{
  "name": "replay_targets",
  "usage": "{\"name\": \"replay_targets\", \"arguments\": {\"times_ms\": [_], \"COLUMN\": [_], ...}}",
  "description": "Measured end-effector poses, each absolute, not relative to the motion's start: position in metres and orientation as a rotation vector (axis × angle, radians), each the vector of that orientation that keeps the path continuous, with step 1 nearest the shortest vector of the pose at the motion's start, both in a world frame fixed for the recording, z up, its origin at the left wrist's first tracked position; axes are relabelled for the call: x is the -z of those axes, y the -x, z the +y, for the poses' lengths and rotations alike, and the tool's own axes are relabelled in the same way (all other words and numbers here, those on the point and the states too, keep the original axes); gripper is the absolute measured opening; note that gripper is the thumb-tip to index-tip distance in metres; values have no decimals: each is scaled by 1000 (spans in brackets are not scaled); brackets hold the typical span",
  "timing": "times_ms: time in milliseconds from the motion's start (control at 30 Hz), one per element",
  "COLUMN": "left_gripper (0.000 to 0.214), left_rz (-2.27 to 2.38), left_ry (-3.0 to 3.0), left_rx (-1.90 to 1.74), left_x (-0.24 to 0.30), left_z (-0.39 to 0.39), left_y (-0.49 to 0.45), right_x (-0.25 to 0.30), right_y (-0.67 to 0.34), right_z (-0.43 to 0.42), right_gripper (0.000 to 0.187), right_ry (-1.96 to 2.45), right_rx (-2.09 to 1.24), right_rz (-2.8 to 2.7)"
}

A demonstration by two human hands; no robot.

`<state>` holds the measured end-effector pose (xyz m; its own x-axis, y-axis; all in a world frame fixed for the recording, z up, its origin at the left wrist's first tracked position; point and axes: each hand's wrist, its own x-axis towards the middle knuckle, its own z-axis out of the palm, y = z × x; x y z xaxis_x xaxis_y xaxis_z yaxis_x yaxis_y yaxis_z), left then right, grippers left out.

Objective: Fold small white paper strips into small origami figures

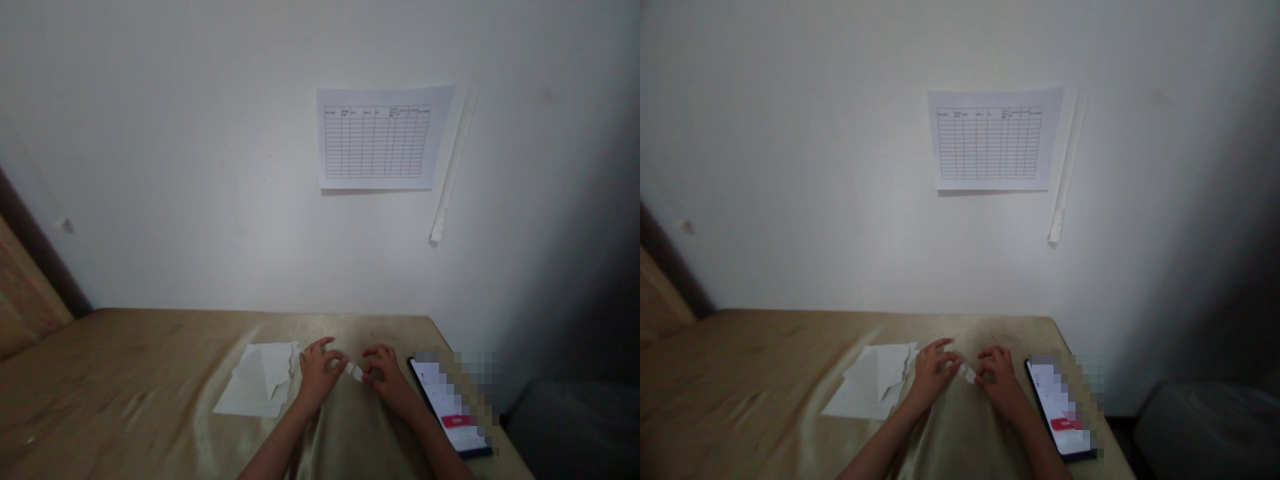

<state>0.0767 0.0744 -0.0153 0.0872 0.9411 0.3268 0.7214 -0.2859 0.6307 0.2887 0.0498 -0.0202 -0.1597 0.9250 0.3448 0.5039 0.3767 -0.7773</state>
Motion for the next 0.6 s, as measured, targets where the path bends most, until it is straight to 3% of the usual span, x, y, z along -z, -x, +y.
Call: {"name": "replay_targets", "arguments": {"times_ms": [200, 600], "left_gripper": [6, 8], "left_rz": [1647, 1571], "left_ry": [-2050, -2053], "left_rx": [-1014, -948], "left_x": [12, 8], "left_z": [74, 68], "left_y": [-76, -78], "right_x": [20, 21], "right_y": [-290, -288], "right_z": [50, 52], "right_gripper": [7, 16], "right_ry": [1249, 1257], "right_rx": [-614, -662], "right_rz": [-1769, -1760]}}
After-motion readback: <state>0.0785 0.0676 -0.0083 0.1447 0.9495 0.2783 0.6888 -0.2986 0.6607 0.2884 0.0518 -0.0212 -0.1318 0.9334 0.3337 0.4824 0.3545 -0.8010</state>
